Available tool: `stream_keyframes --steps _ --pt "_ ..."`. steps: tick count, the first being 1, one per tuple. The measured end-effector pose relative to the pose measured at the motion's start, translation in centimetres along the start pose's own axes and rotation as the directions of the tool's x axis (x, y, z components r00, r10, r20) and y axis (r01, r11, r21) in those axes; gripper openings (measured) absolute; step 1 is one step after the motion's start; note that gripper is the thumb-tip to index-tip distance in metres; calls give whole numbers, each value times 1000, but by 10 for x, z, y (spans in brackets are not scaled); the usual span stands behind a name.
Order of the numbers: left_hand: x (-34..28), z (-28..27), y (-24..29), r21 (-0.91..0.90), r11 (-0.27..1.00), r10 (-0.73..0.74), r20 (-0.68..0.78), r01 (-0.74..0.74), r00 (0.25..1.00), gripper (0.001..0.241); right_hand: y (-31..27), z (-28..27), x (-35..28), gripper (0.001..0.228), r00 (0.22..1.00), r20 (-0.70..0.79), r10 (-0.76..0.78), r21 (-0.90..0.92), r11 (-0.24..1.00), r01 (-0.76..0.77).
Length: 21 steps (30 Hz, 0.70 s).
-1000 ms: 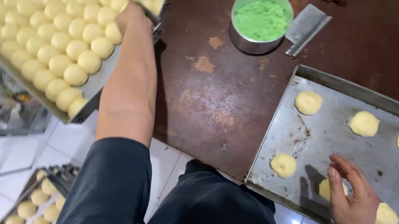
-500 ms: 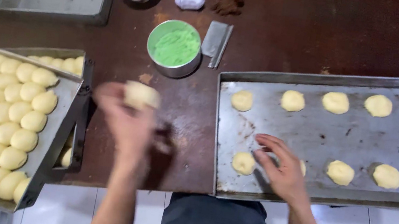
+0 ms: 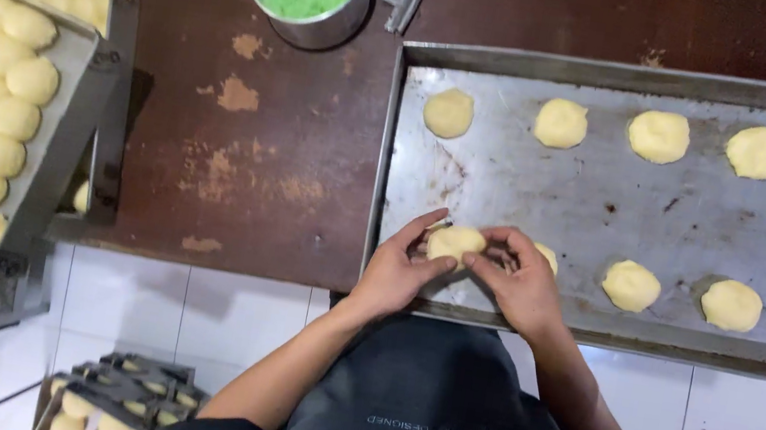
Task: Arranging pre-portioned dough balls onto a large metal baking tray.
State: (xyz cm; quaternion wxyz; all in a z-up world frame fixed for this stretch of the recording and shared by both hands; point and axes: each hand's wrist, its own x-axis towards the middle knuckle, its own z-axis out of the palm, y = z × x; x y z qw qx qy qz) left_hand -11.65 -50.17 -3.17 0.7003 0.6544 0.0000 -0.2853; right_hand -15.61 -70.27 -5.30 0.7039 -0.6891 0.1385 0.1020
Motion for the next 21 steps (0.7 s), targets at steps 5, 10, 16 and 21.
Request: stream_keyframes --steps 5,10,16,21 --pt "26 12 -38 -140 990 6 22 -3 1000 56 26 -20 15 35 987 28 -160 126 980 155" --pt "43 13 -26 111 984 139 13 -139 990 39 3 -20 22 51 997 -40 -67 48 996 69" --pt "47 21 3 -207 977 57 45 -47 997 45 -13 -12 23 66 986 -92 -143 102 983 152" --pt "71 13 -36 -114 994 7 24 -4 1000 45 -2 -14 29 84 982 -126 -143 214 962 167"
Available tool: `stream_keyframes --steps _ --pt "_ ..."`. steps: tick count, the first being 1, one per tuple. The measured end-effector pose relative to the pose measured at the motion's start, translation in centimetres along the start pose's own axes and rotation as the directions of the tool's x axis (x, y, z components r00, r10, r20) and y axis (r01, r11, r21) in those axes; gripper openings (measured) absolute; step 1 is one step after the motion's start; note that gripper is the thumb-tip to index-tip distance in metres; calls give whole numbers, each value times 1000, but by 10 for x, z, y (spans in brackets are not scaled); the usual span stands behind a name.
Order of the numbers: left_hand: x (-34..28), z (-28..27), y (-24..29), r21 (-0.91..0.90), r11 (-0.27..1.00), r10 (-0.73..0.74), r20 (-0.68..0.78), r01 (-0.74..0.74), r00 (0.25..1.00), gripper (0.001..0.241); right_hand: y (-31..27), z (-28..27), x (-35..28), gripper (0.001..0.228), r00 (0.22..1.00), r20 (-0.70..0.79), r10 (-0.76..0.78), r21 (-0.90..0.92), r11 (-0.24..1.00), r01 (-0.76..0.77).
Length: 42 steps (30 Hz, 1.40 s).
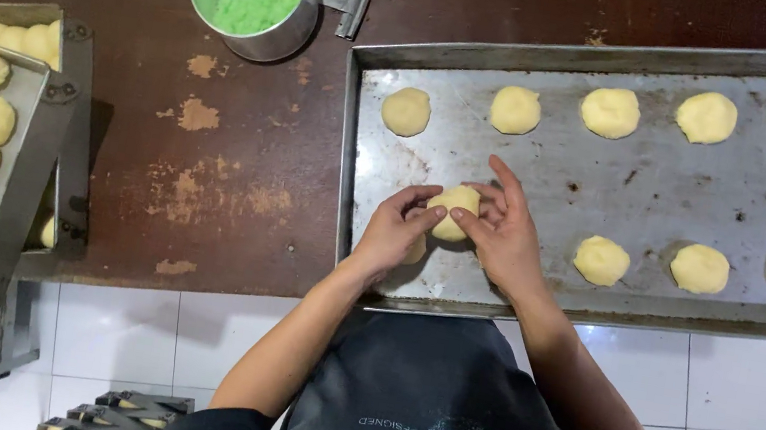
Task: Arranging pre-portioned dough balls onto a large metal baking tray.
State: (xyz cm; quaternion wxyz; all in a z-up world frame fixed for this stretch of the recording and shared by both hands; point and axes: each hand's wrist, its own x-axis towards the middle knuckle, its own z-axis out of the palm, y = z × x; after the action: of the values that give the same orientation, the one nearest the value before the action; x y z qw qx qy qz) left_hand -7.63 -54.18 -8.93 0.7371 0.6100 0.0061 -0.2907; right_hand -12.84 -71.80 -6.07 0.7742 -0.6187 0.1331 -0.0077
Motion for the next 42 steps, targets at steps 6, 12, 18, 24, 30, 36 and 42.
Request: stream_keyframes --steps 6,12,18,24,30,36,42 --pt "32 -8 -6 24 999 31 24 -32 999 36 27 -15 28 101 997 -80 12 -135 991 -22" --pt "64 -4 14 465 880 156 -88 -98 984 42 19 -15 64 93 996 -85 20 -418 907 -53" --pt "42 10 41 864 400 497 76 -306 864 52 -22 8 49 75 942 98 -320 -947 261 187" --pt "48 -4 10 809 462 351 210 -364 912 33 -6 -2 49 40 966 51 -253 -826 534 183" --pt "41 2 32 790 579 339 -9 -201 941 50 6 -29 59 38 966 8 -259 -827 541 151" --pt "44 6 8 962 -1 544 229 -272 807 59 -3 -33 51 41 944 74 -322 -824 513 239" --pt "47 -2 -15 754 27 418 588 -657 693 88 -41 -39 31 41 933 65 -353 -845 478 239"
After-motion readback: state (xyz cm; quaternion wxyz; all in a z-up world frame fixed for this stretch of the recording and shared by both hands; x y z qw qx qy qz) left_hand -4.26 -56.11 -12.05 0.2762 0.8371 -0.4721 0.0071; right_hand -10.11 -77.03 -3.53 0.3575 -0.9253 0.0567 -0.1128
